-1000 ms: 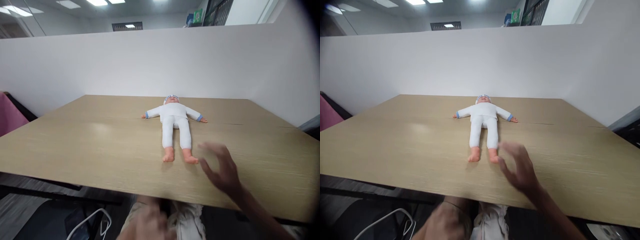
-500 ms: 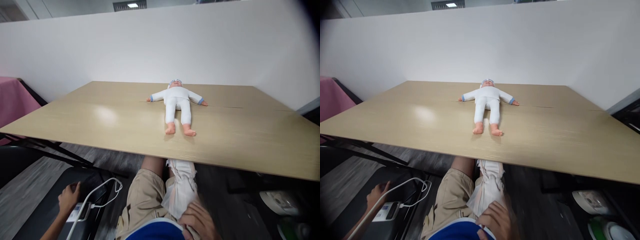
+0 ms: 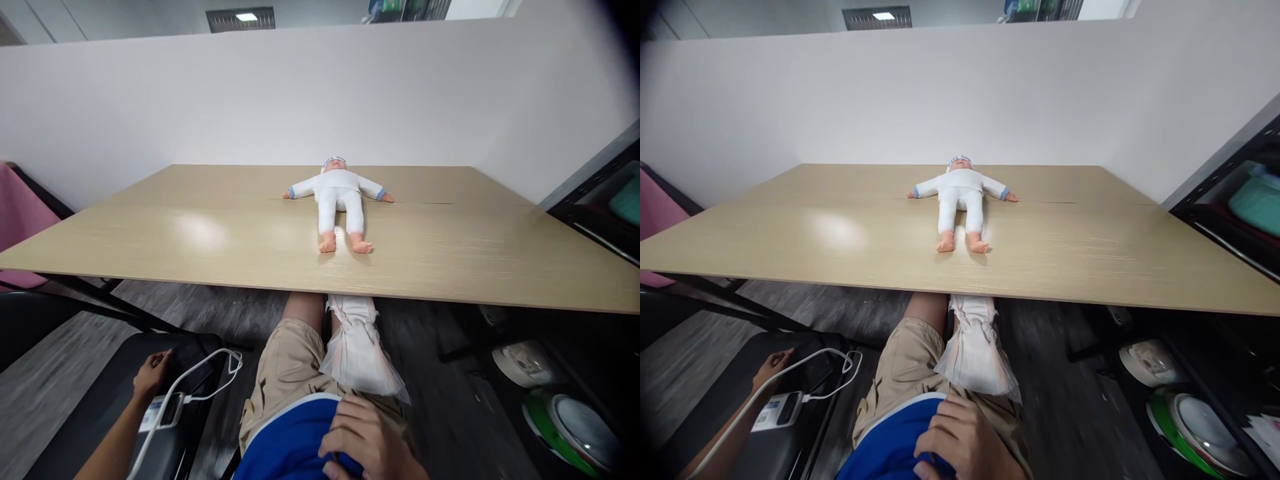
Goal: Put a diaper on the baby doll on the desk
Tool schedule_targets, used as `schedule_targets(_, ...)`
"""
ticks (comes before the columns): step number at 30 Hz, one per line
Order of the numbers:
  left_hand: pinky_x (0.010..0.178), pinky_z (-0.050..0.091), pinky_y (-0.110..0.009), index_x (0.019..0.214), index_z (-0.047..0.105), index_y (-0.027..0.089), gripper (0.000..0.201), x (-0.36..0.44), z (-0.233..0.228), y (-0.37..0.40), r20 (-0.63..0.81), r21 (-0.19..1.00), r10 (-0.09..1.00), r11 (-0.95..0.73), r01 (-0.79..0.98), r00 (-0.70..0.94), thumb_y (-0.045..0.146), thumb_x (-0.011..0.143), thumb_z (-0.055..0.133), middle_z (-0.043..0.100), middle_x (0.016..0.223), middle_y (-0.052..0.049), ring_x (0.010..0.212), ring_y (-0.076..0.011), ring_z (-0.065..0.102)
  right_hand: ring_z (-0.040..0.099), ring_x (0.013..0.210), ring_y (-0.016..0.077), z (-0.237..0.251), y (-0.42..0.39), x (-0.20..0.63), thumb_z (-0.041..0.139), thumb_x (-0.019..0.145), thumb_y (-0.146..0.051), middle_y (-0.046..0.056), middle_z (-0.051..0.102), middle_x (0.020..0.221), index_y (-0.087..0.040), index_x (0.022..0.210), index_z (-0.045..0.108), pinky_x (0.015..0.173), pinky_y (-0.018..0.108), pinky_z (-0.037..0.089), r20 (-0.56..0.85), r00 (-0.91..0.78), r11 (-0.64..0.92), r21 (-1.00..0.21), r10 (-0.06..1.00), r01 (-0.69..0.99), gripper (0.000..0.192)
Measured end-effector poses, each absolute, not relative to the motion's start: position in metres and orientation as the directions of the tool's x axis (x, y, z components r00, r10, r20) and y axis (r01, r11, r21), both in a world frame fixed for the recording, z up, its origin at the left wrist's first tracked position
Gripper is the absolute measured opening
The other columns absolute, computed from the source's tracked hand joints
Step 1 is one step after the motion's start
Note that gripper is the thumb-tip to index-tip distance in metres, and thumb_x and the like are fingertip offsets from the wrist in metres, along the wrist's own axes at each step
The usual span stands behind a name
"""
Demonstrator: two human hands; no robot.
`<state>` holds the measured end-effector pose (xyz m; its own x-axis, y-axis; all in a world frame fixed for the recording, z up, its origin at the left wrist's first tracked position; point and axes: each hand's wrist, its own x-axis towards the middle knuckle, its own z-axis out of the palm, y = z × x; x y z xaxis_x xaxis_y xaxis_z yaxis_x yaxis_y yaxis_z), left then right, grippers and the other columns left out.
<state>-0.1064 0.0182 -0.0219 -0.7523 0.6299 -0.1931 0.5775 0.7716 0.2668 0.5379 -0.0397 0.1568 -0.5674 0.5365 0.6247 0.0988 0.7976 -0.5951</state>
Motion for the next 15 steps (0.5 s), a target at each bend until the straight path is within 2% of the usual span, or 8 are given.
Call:
schedule_targets(4, 0.105, 0.054, -0.045, 0.127, 0.070, 0.019, 0.056, -0.108, -0.031, 0.017, -0.234, 0.322, 0.606, 0.786, 0.527, -0.760, 0.061, 0.099, 0.044, 0.078, 0.129, -0.016, 0.125, -0.0371, 0.073, 0.062, 0.074, 0.0156, 0.159, -0.042, 0.532, 0.050, 0.116, -0.039, -0.001, 0.073, 0.081, -0.023, 0.102, 0.063, 0.078, 0.032, 0.047, 0.601, -0.566, 0.770, -0.630, 0.565, 0.100, 0.025)
schedule_targets(7, 0.115, 0.049, -0.053, 0.136, 0.067, 0.014, 0.066, -0.107, -0.038, 0.017, -0.244, 0.334, 0.581, 0.802, 0.495, -0.777, 0.063, 0.099, 0.042, 0.071, 0.144, -0.022, 0.138, -0.0436, 0.065, 0.063, 0.076, 0.0165, 0.159, -0.044, 0.527, 0.050, 0.116, -0.042, 0.000, 0.073, 0.081, -0.023, 0.100, 0.065, 0.080, 0.033, 0.048, 0.577, -0.568, 0.744, -0.661, 0.587, 0.098, 0.029)
schedule_targets(10, 0.116, 0.047, -0.062, 0.139, 0.065, 0.012, 0.072, -0.108, -0.040, 0.020, -0.259, 0.328, 0.554, 0.821, 0.467, -0.791, 0.066, 0.099, 0.038, 0.068, 0.148, -0.024, 0.143, -0.0493, 0.060, 0.062, 0.072, 0.0168, 0.153, -0.050, 0.520, 0.055, 0.113, -0.046, -0.001, 0.071, 0.077, -0.024, 0.096, 0.064, 0.076, 0.034, 0.047, 0.542, -0.570, 0.696, -0.715, 0.617, 0.074, 0.028)
schedule_targets(12, 0.119, 0.044, -0.064, 0.141, 0.064, 0.012, 0.076, -0.109, -0.040, 0.023, -0.282, 0.318, 0.550, 0.826, 0.465, -0.786, 0.069, 0.100, 0.034, 0.067, 0.148, -0.025, 0.145, -0.0498, 0.058, 0.060, 0.067, 0.0160, 0.145, -0.056, 0.512, 0.056, 0.111, -0.051, -0.004, 0.067, 0.071, -0.026, 0.094, 0.062, 0.072, 0.034, 0.045, 0.558, -0.552, 0.680, -0.733, 0.620, 0.024, 0.031)
schedule_targets(15, 0.125, 0.039, -0.063, 0.141, 0.064, 0.009, 0.082, -0.111, -0.037, 0.029, -0.312, 0.302, 0.563, 0.823, 0.482, -0.766, 0.071, 0.100, 0.030, 0.065, 0.149, -0.028, 0.148, -0.0487, 0.055, 0.062, 0.069, 0.0149, 0.133, -0.066, 0.503, 0.048, 0.116, -0.054, -0.006, 0.067, 0.074, -0.027, 0.092, 0.062, 0.077, 0.034, 0.047, 0.492, -0.624, 0.638, -0.770, 0.607, 0.014, 0.039)
